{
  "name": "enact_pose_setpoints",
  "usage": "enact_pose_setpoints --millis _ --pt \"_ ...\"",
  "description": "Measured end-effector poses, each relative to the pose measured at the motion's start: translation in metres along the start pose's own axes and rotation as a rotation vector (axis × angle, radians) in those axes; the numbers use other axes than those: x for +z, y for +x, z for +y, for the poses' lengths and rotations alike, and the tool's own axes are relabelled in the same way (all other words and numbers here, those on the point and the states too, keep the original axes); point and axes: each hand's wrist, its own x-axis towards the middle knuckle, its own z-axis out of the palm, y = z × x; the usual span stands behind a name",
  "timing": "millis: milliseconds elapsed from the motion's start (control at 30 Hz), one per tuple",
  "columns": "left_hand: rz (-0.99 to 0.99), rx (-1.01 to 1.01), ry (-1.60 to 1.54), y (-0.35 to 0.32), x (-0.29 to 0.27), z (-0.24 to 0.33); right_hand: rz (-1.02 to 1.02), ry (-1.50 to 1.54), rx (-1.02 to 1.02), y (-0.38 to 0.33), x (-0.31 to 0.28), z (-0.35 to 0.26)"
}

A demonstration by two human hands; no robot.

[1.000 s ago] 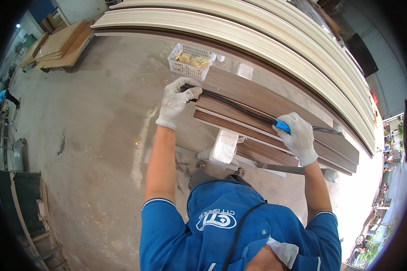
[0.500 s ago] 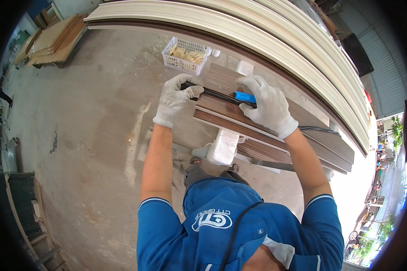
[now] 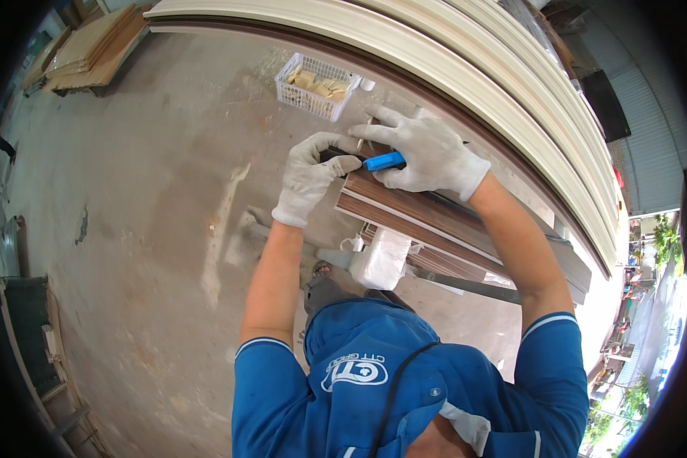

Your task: The person installs black edge banding onto the edges of wooden boards. They position the banding along the edge, press it into place, and use a utility knife to trim the excess. The person repeats this process on multiple boards.

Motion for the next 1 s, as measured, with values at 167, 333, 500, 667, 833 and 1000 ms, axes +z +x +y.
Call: enact_pose_setpoints --millis 167,333,500,667,833,1000 --pt "-0.016 -0.035 0.021 0.0 0.001 0.0 -0.002 0.035 0.002 0.002 -0.003 0.003" --pt "-0.111 0.019 0.104 0.002 -0.008 0.009 -0.135 0.134 0.083 0.006 -0.011 -0.002" --pt "-0.17 -0.049 0.05 0.004 -0.013 0.015 -0.091 0.155 0.079 0.008 -0.008 -0.004" --pt "-0.162 0.017 0.184 0.002 -0.013 0.014 0.026 0.077 0.016 0.01 0.008 -0.01" --pt "-0.145 -0.005 0.212 0.003 -0.013 0.014 0.118 0.072 0.02 0.012 0.012 -0.015" --pt "-0.108 0.022 0.151 0.003 -0.01 0.013 0.066 0.09 0.129 0.006 0.009 -0.019"
